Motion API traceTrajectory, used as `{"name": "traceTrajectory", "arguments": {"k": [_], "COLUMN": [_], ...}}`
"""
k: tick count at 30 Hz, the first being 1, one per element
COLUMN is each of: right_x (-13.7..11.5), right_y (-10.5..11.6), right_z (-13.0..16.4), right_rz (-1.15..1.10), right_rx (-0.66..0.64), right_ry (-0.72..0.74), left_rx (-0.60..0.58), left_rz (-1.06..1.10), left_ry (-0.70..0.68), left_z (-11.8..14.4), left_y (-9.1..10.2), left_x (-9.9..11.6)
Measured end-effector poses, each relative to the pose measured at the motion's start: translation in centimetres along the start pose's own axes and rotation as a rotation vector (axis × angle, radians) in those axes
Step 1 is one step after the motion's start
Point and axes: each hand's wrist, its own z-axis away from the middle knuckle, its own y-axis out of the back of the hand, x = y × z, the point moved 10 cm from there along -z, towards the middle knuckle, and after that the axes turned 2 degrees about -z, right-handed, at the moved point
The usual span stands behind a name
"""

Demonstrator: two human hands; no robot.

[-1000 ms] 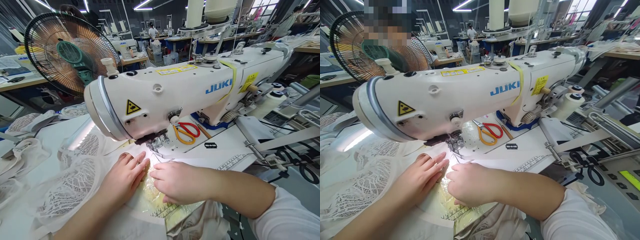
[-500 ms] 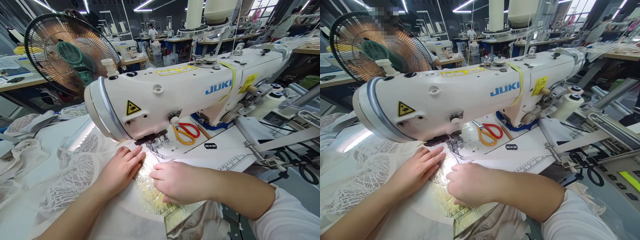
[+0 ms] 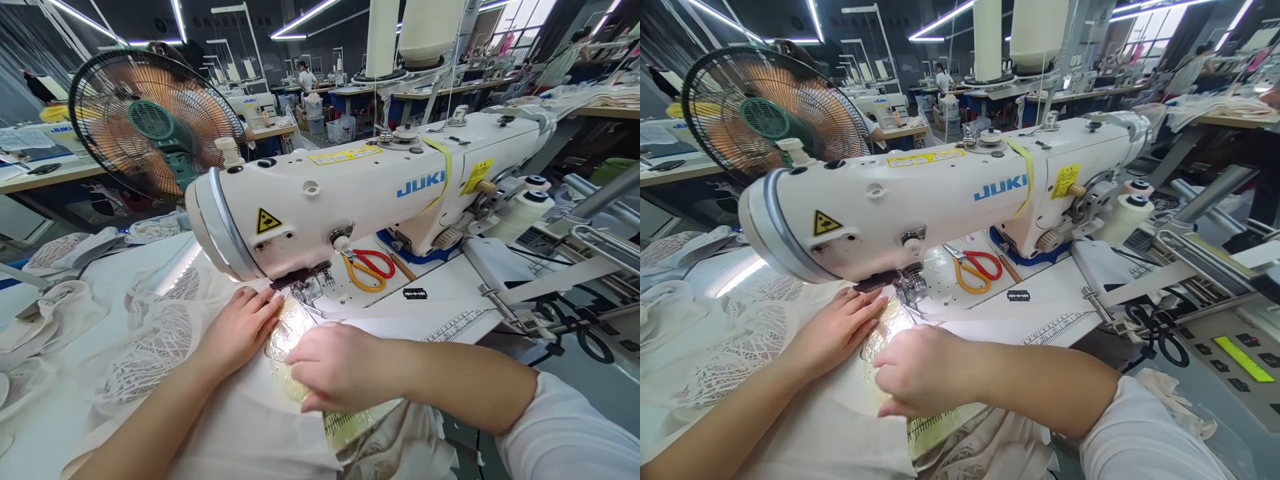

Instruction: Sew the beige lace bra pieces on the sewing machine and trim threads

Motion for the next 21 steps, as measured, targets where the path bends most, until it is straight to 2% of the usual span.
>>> {"name": "traceTrajectory", "arguments": {"k": [2,5,7,10,14,17,19,21], "right_x": [-2.4,-5.2,-5.6,-5.3,-5.6,-5.6,-5.1,-3.5], "right_y": [-0.2,-2.0,-3.2,-3.7,-3.9,-3.0,-1.7,-0.4], "right_z": [-0.2,0.0,-0.1,-0.3,-0.1,-0.2,-0.3,-0.4], "right_rz": [-0.076,-0.090,-0.022,0.029,-0.015,-0.056,-0.155,-0.332], "right_rx": [0.054,-0.011,-0.081,-0.148,-0.267,-0.181,-0.078,-0.032], "right_ry": [0.163,0.321,0.292,0.201,0.222,0.273,0.273,0.187], "left_rx": [-0.016,-0.038,-0.040,-0.026,-0.096,-0.205,-0.252,-0.224], "left_rz": [-0.037,-0.077,-0.098,-0.153,-0.211,-0.239,-0.232,-0.200], "left_ry": [0.014,0.064,0.113,0.178,0.313,0.398,0.384,0.354], "left_z": [0.4,2.0,3.7,7.4,13.2,16.2,16.9,16.7], "left_y": [0.0,-0.1,-0.1,0.5,1.3,1.3,1.4,2.3], "left_x": [0.0,-0.4,-0.9,-1.8,-3.2,-4.0,-3.9,-4.0]}}
